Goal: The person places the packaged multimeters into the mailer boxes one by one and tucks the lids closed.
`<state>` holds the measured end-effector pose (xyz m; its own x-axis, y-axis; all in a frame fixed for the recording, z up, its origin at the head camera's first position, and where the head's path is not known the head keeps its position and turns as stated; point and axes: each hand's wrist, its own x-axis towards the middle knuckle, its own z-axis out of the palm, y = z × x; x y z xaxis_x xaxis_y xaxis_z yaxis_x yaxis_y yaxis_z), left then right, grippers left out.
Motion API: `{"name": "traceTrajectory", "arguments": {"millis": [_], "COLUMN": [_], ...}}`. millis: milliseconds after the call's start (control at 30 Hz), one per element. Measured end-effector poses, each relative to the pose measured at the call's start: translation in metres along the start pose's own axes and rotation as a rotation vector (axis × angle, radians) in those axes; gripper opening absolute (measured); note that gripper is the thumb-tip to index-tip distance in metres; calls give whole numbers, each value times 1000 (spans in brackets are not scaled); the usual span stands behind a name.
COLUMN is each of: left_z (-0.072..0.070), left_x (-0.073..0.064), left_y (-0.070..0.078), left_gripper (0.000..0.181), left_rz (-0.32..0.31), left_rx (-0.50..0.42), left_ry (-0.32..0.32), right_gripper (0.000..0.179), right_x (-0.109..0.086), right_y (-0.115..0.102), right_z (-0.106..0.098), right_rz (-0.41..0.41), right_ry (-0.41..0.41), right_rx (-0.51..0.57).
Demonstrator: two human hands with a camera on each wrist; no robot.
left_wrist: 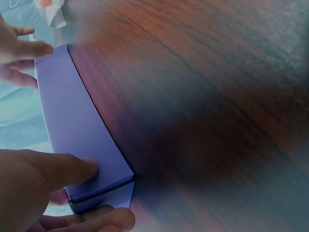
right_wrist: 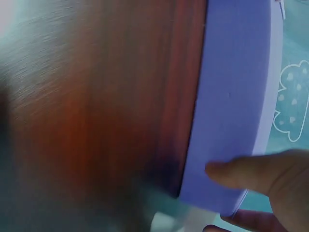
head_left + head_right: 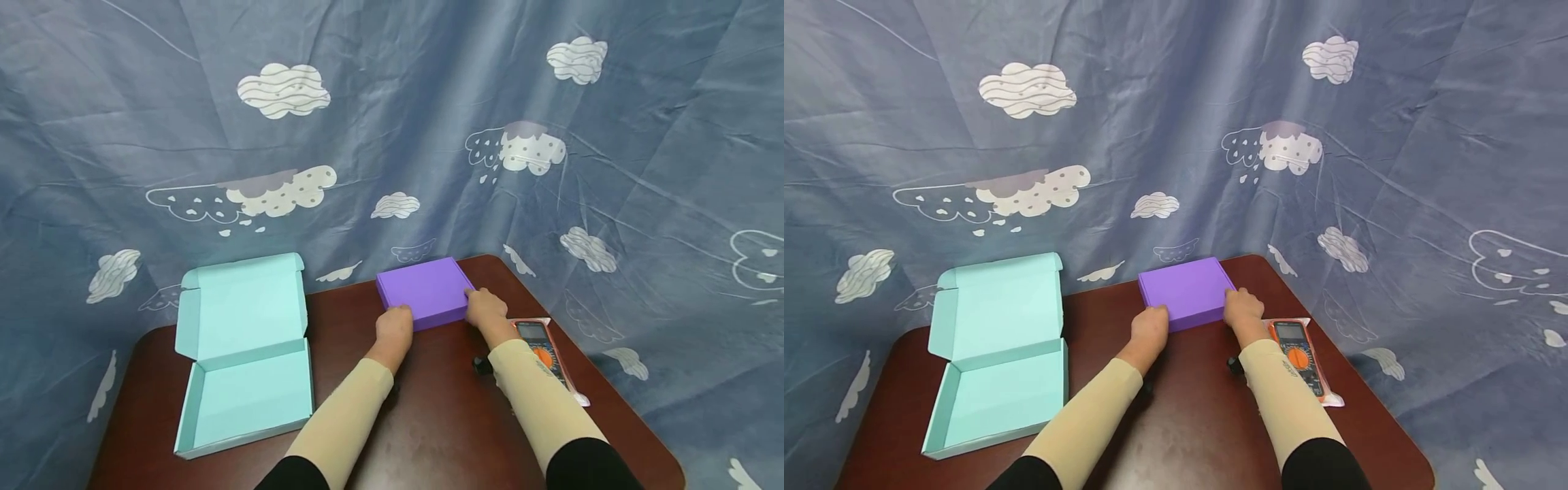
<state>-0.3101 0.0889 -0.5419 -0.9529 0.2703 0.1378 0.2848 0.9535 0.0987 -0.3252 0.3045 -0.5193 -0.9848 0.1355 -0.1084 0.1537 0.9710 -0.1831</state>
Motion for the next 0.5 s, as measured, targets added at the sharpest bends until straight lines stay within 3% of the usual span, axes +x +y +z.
{"name": "traceTrajectory", "arguments": {"millis": [167,300,400,500], "left_z": [0,-1,-1,-2], "left_x": [-3,-2,-1,0], "left_y": [-1,-1,-2,-2], "left_gripper": [3,5,6,9], "left_rz": [28,28,20,15], "left_rx": [2,18,19,12], "left_ry": [30,32,15,13], "right_gripper": [81,84,89,76], "right_x": [-20,-34,-46,-62], "right_y": [27,56,72,80], "right_z": [-5,-17,-31,-44], "right_rz": [-6,51,118,189], "right_ry": [-19,-47,-119,-197], "right_rx": [-25,-10,-4,8]}}
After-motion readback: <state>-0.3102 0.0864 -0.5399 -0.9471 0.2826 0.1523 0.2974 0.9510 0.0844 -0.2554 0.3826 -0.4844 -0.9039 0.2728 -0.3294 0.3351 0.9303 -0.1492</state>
